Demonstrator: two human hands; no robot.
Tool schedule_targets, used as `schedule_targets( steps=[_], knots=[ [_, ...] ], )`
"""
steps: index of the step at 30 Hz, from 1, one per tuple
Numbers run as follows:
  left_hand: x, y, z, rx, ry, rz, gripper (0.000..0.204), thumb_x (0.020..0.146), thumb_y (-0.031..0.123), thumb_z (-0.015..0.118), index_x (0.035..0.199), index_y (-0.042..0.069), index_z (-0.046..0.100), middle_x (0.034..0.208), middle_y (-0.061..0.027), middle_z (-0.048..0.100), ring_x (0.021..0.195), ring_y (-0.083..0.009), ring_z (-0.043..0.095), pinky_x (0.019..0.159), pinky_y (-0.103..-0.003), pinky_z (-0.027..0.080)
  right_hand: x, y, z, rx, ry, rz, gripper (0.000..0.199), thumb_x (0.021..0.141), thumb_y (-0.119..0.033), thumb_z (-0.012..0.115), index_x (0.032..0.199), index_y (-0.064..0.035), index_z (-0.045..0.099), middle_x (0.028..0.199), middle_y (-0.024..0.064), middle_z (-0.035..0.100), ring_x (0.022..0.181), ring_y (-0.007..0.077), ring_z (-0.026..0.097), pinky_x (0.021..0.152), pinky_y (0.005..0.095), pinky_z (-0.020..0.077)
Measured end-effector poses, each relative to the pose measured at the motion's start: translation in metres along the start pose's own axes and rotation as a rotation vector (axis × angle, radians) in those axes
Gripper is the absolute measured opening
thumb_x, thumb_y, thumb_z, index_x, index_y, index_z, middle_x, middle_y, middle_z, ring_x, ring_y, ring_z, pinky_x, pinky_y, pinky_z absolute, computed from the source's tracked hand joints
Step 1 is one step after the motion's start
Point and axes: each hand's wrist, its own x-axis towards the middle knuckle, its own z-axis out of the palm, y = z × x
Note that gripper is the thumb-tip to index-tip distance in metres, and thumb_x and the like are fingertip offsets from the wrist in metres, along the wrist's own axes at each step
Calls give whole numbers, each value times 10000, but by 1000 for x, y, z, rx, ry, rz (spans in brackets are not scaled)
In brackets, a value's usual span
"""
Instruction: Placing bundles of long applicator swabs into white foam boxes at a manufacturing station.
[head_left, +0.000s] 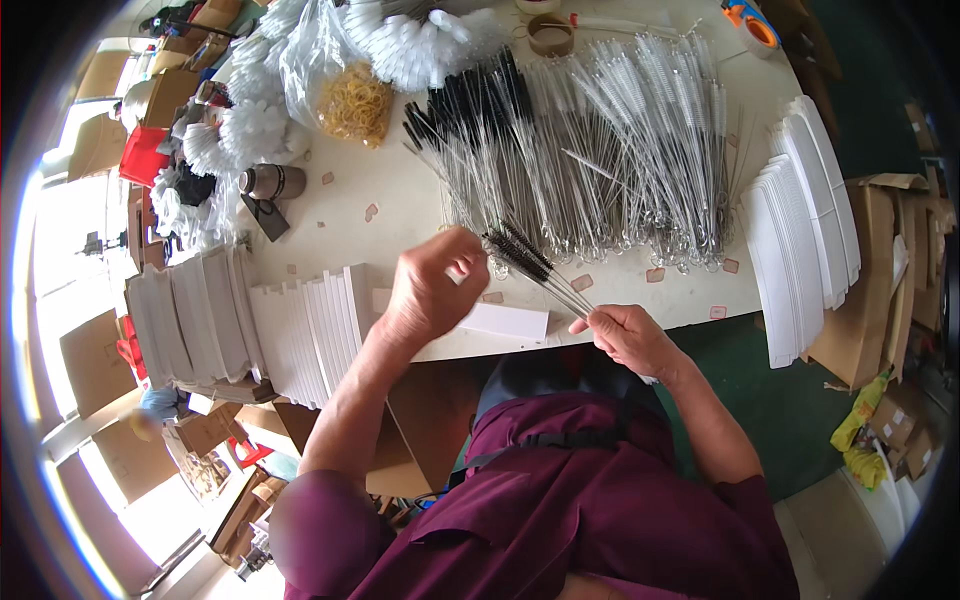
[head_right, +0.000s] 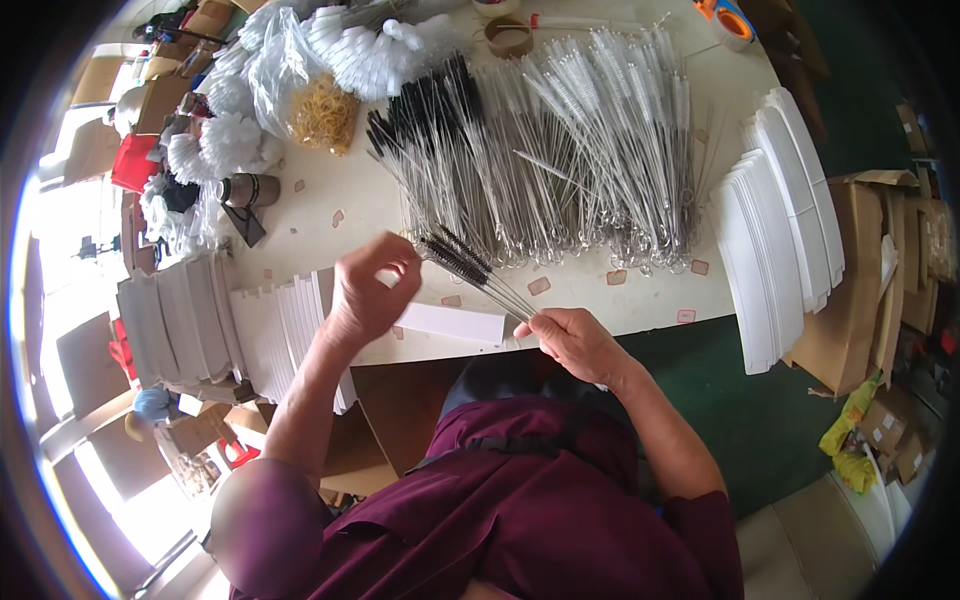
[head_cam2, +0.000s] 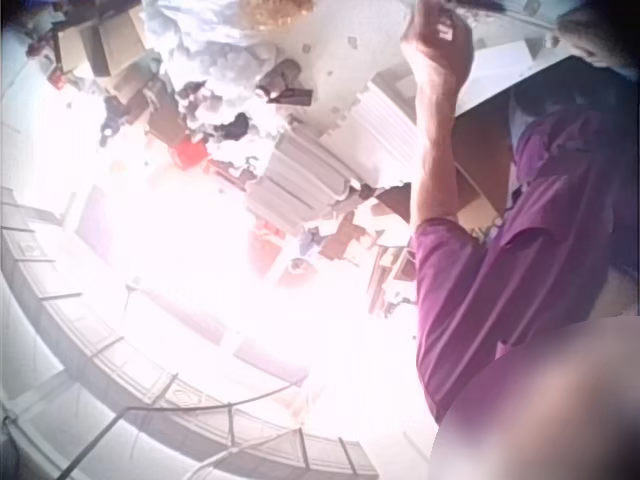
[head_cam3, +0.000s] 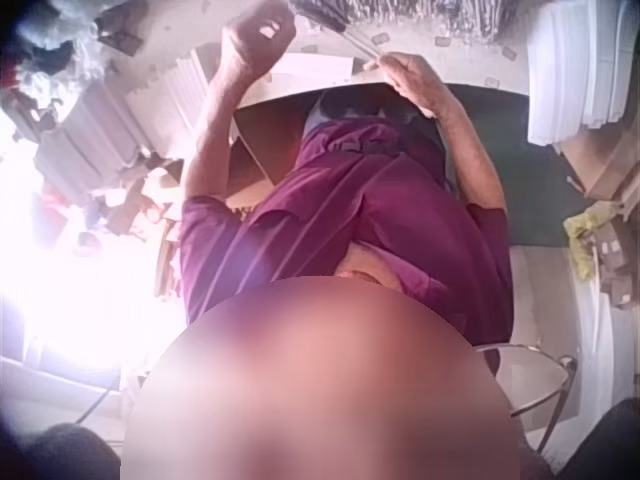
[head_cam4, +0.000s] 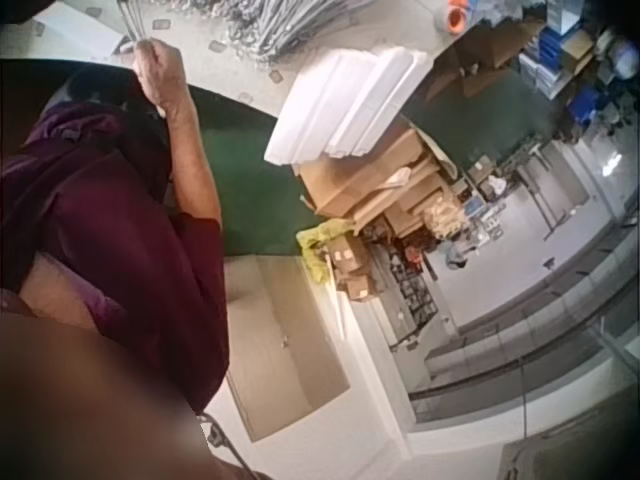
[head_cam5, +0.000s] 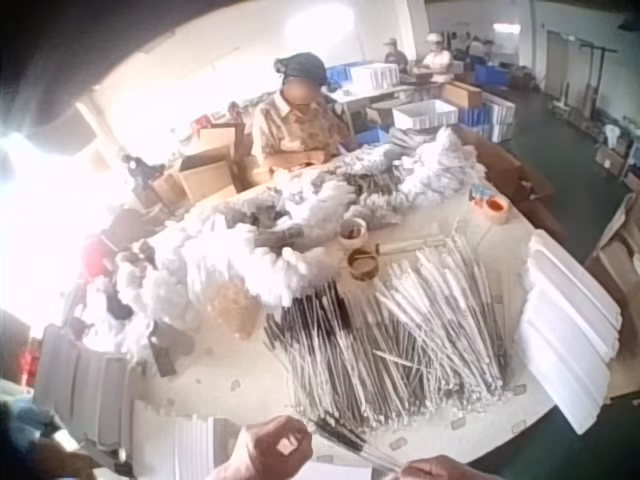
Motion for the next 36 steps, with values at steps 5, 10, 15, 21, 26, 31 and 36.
schedule_targets(
  steps=[5, 10, 15, 21, 26, 31, 36],
  knots=[
    [-23, 4, 29, 412, -105, 443, 212, 773, -10, 691, 978, 23, 644, 765, -68, 603, 658, -242, 629, 575, -373, 535, -6, 6, 3, -67, 30, 4, 445, 1103, -370, 455, 998, -3, 683, 623, -79, 386, 542, 19, 328, 475, 223, 282],
    [-58, -7, 48, 346, -228, 302, 426, 822, 152, 749, 1196, 3, 610, 990, -147, 667, 888, -309, 683, 769, -417, 570, -9, 29, -5, -93, 136, -36, 458, 1100, -360, 464, 903, -1, 669, 593, -90, 364, 510, 13, 307, 449, 226, 246],
    [-102, -69, 55, 580, -417, -20, 909, 752, 391, 841, 1449, -20, 428, 1460, -255, 466, 1349, -424, 441, 1162, -500, 323, -24, 32, -18, -73, 212, 107, 480, 1083, -369, 503, 842, 6, 681, 607, -65, 416, 550, 38, 353, 503, 245, 305],
    [-118, -114, 55, 703, -409, 27, 768, 758, 346, 833, 1346, -24, 505, 1305, -191, 540, 1276, -368, 483, 1144, -495, 340, -32, 43, -18, -53, 233, 117, 487, 1089, -362, 490, 841, 13, 677, 596, -68, 404, 532, 35, 340, 491, 246, 295],
    [-114, -117, 47, 580, -541, 30, 599, 772, 264, 811, 1229, -32, 561, 1194, -179, 588, 1196, -350, 540, 1067, -457, 410, -33, 45, -14, -44, 247, 117, 486, 1097, -352, 472, 847, 14, 670, 592, -63, 411, 532, 35, 343, 487, 245, 297],
    [-93, -75, 25, 344, -106, -154, 402, 800, 141, 691, 1164, -2, 603, 958, -200, 647, 871, -383, 659, 791, -477, 551, -41, 35, -19, -12, 297, 88, 479, 1102, -336, 459, 843, 11, 666, 594, -63, 405, 536, 35, 344, 490, 245, 296],
    [-53, -85, 13, -485, 320, -557, 299, 874, 149, 668, 1106, -34, 622, 853, -159, 689, 688, -226, 678, 622, -366, 564, -43, 23, -8, -52, 220, 117, 471, 1092, -338, 483, 828, 5, 669, 625, -58, 431, 584, 39, 366, 528, 243, 313]
  ],
)
